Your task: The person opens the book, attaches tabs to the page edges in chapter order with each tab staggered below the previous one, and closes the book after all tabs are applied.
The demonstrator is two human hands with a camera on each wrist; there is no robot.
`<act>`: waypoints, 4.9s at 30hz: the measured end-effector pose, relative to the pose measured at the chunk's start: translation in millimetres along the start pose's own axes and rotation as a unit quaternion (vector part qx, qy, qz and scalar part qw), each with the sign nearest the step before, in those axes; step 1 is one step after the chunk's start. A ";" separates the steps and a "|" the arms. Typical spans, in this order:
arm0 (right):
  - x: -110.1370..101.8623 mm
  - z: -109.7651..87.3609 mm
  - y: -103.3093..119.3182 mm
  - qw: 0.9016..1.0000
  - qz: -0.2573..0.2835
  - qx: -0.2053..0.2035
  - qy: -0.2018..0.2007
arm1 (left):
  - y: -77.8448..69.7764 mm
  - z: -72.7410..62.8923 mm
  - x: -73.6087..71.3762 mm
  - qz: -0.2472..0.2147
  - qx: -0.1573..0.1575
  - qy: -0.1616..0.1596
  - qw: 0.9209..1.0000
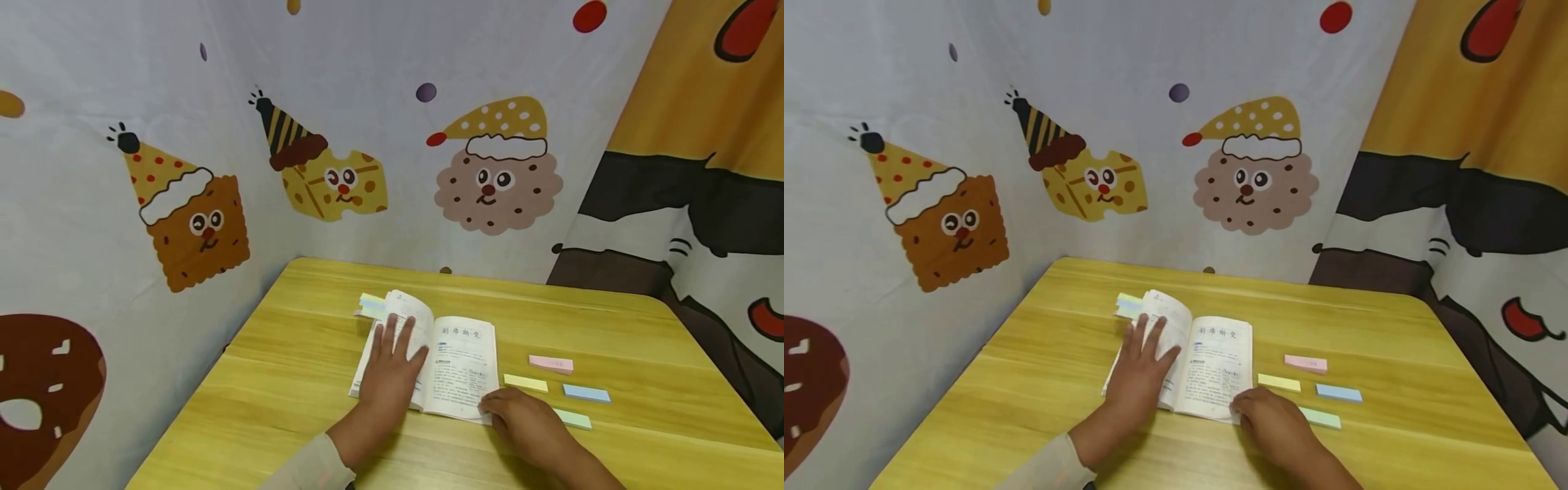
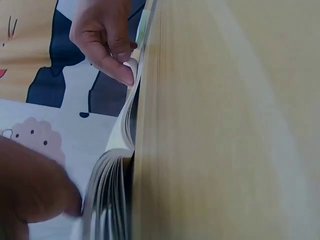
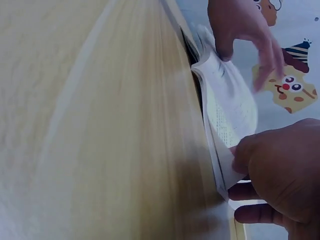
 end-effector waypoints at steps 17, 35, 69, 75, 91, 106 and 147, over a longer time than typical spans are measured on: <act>-27.2 -1.2 3.9 0.992 -0.006 -0.029 -0.125 | -40.0 -4.7 22.3 -0.092 0.138 0.094 0.982; -29.1 -14.7 9.7 0.976 -0.043 -0.107 -0.183 | -21.1 2.3 15.2 -0.179 0.035 0.042 0.982; -30.4 -9.6 11.1 0.978 -0.023 -0.102 -0.181 | -19.5 4.5 18.1 -0.184 0.017 0.037 0.982; -20.5 -6.8 9.4 0.982 -0.033 -0.109 -0.151 | 11.3 -0.9 0.1 -0.103 -0.097 -0.066 0.988; -43.1 -7.8 5.9 0.967 0.007 -0.030 -0.253 | -35.8 -3.6 13.4 -0.115 0.124 0.031 0.985; -1.7 -0.3 1.3 0.997 0.003 -0.037 -0.066 | 7.7 -3.3 -5.9 -0.107 -0.081 -0.100 0.986; 4.0 5.0 0.2 0.998 0.043 -0.043 -0.024 | 20.3 -2.6 -8.4 -0.086 -0.120 -0.109 0.983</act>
Point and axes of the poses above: each hand's wrist, its own z-axis towards the middle knuckle, its own x-axis out of the palm, y = z × x, the point moved 10 cm from there along z, towards the middle knuckle, and after that the axes turned 3 degrees about z, right-handed, at the moved point
